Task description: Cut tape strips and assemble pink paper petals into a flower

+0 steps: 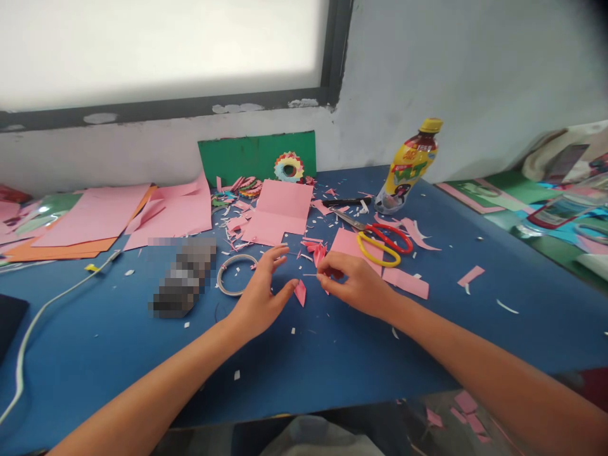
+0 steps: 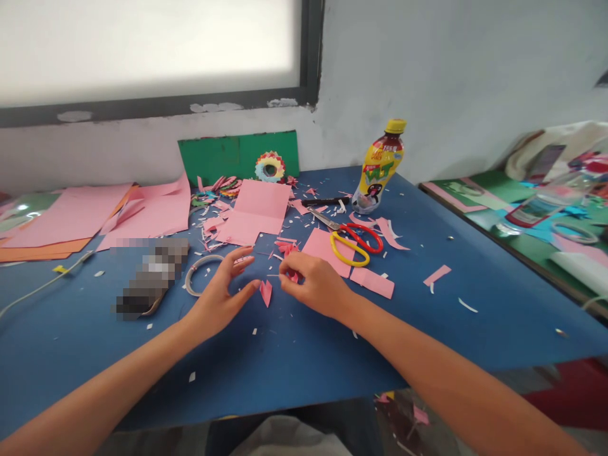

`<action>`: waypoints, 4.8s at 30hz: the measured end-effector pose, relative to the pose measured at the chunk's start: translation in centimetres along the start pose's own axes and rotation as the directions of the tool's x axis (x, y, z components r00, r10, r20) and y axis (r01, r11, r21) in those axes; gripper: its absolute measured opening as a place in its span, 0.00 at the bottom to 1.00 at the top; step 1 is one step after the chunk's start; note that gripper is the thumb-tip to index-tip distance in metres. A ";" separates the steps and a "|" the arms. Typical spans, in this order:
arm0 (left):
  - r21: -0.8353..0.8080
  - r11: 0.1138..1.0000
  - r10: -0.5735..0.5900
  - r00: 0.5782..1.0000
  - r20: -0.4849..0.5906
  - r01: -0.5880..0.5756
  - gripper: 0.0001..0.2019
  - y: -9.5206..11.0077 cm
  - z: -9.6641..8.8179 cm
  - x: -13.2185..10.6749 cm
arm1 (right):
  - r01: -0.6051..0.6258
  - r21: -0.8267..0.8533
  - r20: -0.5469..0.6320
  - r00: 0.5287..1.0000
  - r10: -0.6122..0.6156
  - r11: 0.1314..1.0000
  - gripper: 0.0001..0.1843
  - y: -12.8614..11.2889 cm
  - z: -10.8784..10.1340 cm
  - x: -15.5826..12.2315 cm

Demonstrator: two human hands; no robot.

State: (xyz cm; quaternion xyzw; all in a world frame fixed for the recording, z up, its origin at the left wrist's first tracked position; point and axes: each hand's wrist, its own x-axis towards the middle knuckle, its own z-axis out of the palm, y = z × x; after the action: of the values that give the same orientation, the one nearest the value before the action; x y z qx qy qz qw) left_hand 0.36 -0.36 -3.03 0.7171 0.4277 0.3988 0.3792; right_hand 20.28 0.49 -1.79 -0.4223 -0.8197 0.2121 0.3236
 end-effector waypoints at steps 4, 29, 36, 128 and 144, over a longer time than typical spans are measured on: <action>0.141 0.989 0.030 0.987 0.157 -0.052 0.30 -0.6 0.0 -0.2 | -0.108 0.020 -0.017 0.994 0.109 0.994 0.04 -0.1 0.1 0.0; -0.513 0.853 -0.129 0.991 -0.032 0.095 0.27 0.9 0.6 0.3 | -0.332 0.674 0.168 0.939 0.300 0.660 0.17 -1.4 2.0 -0.3; -0.559 0.826 -0.157 0.983 -0.099 0.075 0.25 1.1 0.4 0.5 | -0.289 0.692 0.102 0.946 0.307 0.661 0.13 -1.6 1.7 -0.3; -0.553 0.824 -0.177 0.983 -0.042 0.125 0.22 2.1 0.9 -0.3 | -0.105 0.276 -0.053 0.991 0.124 0.955 0.14 -2.2 0.7 -0.5; -0.586 0.788 -0.147 0.981 0.124 0.191 0.24 2.3 0.6 -0.4 | -0.136 0.549 -0.162 0.951 0.264 0.825 0.08 -1.7 0.6 -0.3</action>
State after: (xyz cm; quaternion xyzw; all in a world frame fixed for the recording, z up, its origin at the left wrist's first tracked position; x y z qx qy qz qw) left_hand 1.49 -1.62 -1.30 0.5347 0.3298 0.4512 0.6338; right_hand 19.05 -0.73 -1.26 -0.4217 -0.6364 0.4131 0.4964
